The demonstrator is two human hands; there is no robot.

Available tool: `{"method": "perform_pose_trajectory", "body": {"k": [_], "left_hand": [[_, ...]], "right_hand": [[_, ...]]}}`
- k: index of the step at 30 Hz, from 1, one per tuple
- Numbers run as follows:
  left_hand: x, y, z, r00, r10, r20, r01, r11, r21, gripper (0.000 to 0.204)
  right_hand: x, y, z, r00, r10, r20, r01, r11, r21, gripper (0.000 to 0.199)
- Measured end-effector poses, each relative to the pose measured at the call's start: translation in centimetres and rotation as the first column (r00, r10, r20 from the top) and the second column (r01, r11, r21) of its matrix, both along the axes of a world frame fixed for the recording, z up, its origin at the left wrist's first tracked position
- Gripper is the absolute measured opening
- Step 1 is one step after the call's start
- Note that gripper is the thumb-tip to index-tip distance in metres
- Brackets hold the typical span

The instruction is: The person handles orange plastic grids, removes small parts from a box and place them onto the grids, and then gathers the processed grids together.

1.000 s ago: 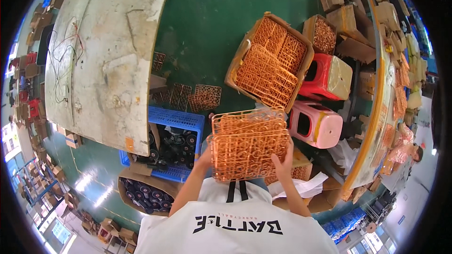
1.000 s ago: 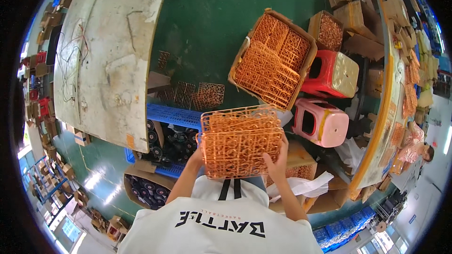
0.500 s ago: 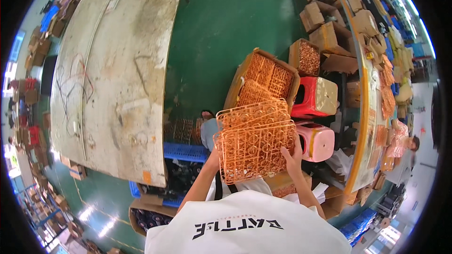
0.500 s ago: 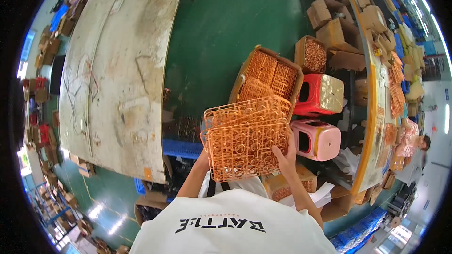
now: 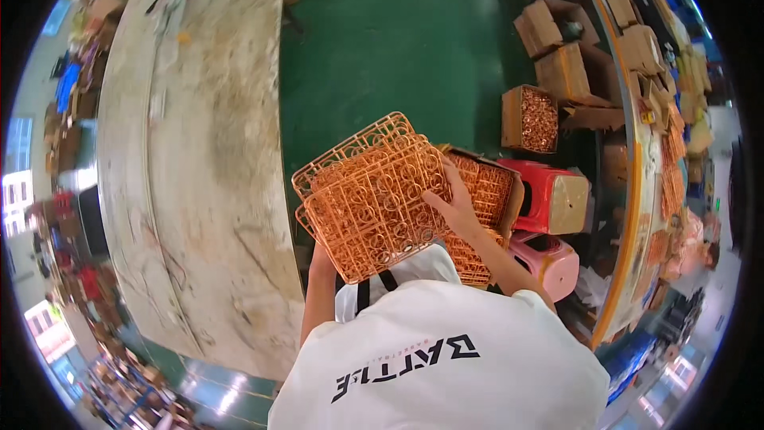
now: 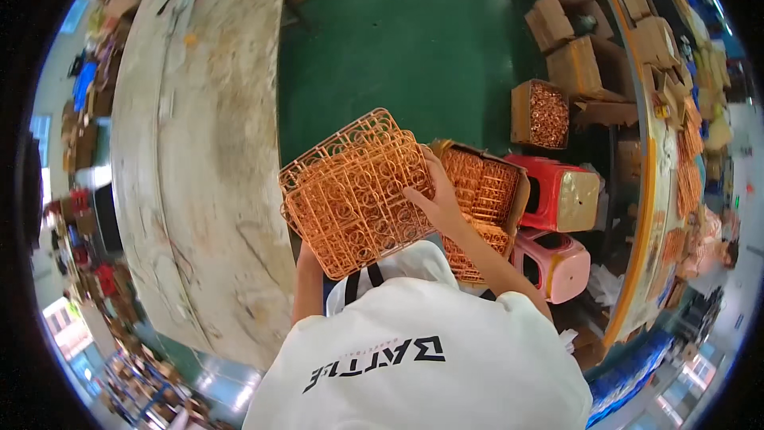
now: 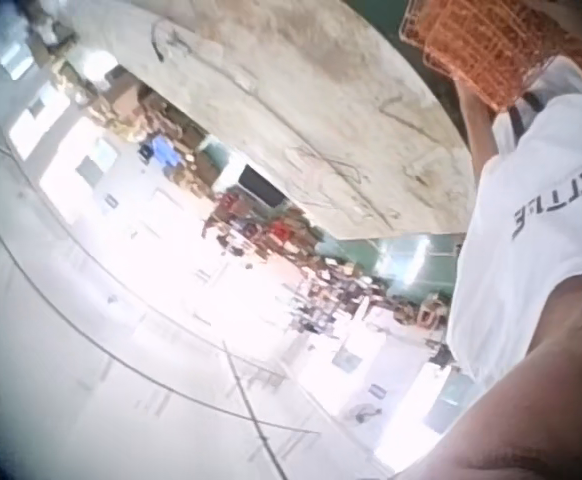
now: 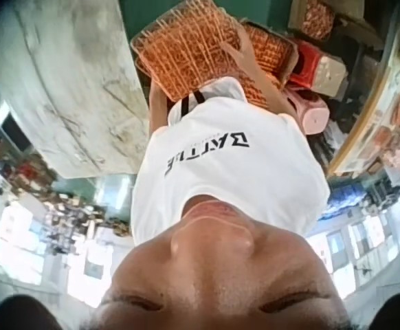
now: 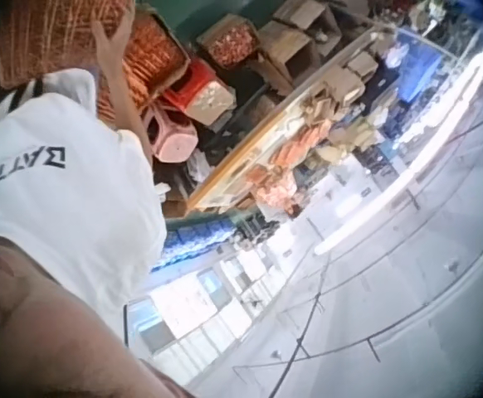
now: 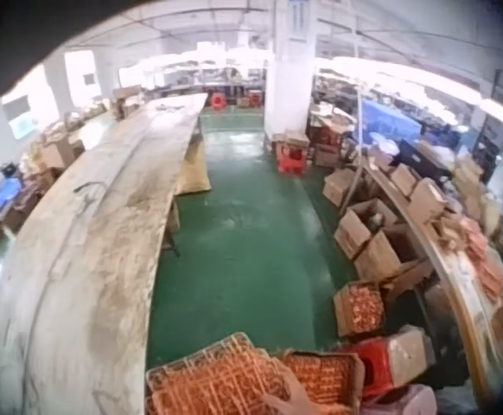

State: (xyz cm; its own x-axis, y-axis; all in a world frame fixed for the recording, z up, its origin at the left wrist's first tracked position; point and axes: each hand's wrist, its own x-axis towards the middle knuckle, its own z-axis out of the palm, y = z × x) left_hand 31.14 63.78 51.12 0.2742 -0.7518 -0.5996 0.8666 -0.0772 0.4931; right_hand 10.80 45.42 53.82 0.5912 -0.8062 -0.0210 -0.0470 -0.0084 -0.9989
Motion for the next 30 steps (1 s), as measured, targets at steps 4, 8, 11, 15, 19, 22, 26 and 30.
{"method": "perform_pose_trajectory", "body": {"k": [4,8,11,15,19,22,26,30], "left_hand": [[4.2,-11.0,2.8,0.992,-0.118,0.035,0.118,0.993,0.015,0.042],[5.6,-22.4,4.9,0.952,-0.298,0.065,0.3,0.954,-0.02,0.042],[5.3,-30.5,6.1,0.895,-0.439,0.078,0.442,0.897,-0.02,0.041],[5.2,-39.3,5.5,0.778,-0.622,0.088,0.625,0.781,-0.001,0.041],[3.7,-48.8,4.9,0.603,-0.792,0.102,0.795,0.607,0.01,0.041],[1.8,-55.8,4.6,0.433,-0.895,0.105,0.899,0.438,0.024,0.041],[-3.9,-64.1,4.7,0.167,-0.968,0.187,0.985,0.174,0.021,0.04],[-6.3,-69.3,7.2,-0.001,-1.0,0.0,1.0,-0.001,-0.028,0.038]], "right_hand": [[2.2,-9.3,2.4,0.995,-0.083,0.047,0.079,0.994,0.075,0.056],[1.5,-15.7,4.2,0.951,-0.298,0.086,0.296,0.954,0.038,0.053],[-0.3,-20.0,5.0,0.898,-0.439,0.043,0.439,0.899,0.009,0.054],[-0.8,-22.6,4.6,0.788,-0.615,0.038,0.615,0.788,-0.011,0.055],[-2.0,-26.9,3.9,0.657,-0.753,-0.024,0.753,0.658,-0.007,0.056],[-2.6,-29.9,4.4,0.542,-0.835,-0.096,0.839,0.544,0.003,0.058],[-4.9,-32.4,7.0,0.336,-0.921,-0.197,0.94,0.341,0.008,0.061],[-4.9,-32.2,9.1,0.14,-0.944,-0.297,0.989,0.147,0.0,0.066]]}}
